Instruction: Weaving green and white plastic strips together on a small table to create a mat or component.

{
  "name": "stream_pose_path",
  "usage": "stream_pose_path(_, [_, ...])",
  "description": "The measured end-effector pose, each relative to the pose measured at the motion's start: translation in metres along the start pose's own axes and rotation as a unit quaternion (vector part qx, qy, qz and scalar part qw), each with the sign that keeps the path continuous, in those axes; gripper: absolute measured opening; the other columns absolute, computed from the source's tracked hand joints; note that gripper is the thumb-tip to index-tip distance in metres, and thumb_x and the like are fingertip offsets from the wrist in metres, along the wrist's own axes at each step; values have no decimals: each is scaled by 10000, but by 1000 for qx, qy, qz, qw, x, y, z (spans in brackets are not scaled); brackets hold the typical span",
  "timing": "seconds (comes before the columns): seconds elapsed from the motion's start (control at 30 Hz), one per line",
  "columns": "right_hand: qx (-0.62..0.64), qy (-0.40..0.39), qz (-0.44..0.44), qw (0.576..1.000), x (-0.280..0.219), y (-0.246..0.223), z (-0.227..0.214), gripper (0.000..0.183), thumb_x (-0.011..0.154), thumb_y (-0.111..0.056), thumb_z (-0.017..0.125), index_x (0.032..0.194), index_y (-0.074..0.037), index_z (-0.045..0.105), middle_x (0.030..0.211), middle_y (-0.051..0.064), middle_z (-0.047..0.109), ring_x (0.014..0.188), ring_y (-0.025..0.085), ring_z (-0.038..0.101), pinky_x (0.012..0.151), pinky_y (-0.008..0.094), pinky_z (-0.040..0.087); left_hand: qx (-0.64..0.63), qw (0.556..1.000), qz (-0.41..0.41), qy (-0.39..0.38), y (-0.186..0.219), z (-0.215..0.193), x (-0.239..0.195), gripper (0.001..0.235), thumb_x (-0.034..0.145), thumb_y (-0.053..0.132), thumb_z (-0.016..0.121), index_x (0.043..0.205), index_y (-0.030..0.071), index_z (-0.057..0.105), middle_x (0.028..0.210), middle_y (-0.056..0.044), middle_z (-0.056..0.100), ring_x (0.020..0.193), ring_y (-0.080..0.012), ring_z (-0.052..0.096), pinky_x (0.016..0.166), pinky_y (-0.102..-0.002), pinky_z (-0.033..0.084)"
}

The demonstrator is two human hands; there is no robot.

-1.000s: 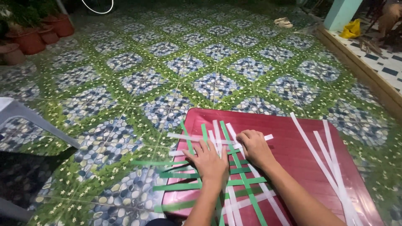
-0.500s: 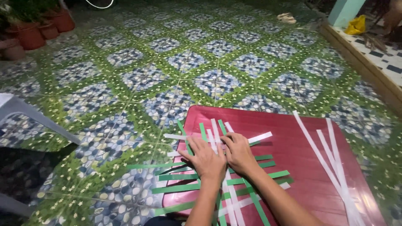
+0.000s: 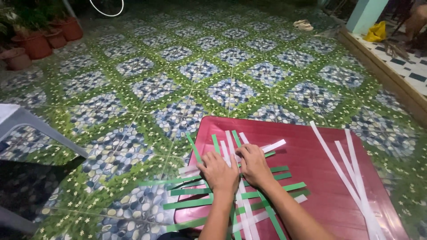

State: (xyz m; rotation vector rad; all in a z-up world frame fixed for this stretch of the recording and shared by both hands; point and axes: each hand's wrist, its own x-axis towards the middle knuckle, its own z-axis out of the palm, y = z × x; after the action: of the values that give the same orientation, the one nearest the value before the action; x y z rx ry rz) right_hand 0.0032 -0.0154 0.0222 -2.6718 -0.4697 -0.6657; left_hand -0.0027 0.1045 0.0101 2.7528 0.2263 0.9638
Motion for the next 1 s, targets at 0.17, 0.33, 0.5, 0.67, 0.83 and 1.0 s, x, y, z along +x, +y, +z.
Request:
stream_pose_path(0.17, [-21,16,13,1000,-2,0,1,215,758,-140,419,887,-257,546,900,-61,535,943,146,525,839,311,380,2,999,2,34,-1,-10,-1,496,779,508,414,885,44,554,745,-72,443,728,-262,446,727,-479,322])
stream_pose_path(0.33, [-39,63,23,997,-2,-5,0,161,716,-125,422,761,-235,530,779,-68,525,847,131,541,786,297,366,-19,997,11,75,-1,-14,0,319,767,406,456,725,97,524,692,-79,468,701,-261,473,746,-480,331])
stream_pose_path(0.5, [-30,114,15,993,-3,1,7,123,708,-128,439,645,-207,509,643,-50,502,730,153,551,697,300,404,-29,995,44,90,0,-15,-2,245,785,311,460,659,107,508,641,-68,466,667,-262,467,679,-452,347])
stream_pose_path(0.67, [-45,129,5,991,-2,1,5,125,698,-138,453,616,-215,508,614,-46,508,708,155,557,676,295,408,-39,994,28,102,-3,-11,-2,246,755,326,489,640,109,503,634,-81,471,662,-267,471,718,-480,354])
stream_pose_path(0.83, [-52,97,-11,994,-1,5,-5,101,702,-158,456,641,-204,522,625,-20,537,716,181,570,728,321,400,-18,995,31,88,-7,-9,-2,160,730,256,489,663,116,523,664,-72,498,672,-266,490,712,-484,361])
stream_pose_path(1.0, [5,10,-43,999,-47,-25,-63,317,741,-246,533,1036,-130,530,1139,121,517,1048,300,471,901,445,314,52,999,-6,3,0,-34,0,139,709,206,481,754,109,570,741,-69,557,733,-254,487,718,-483,344])
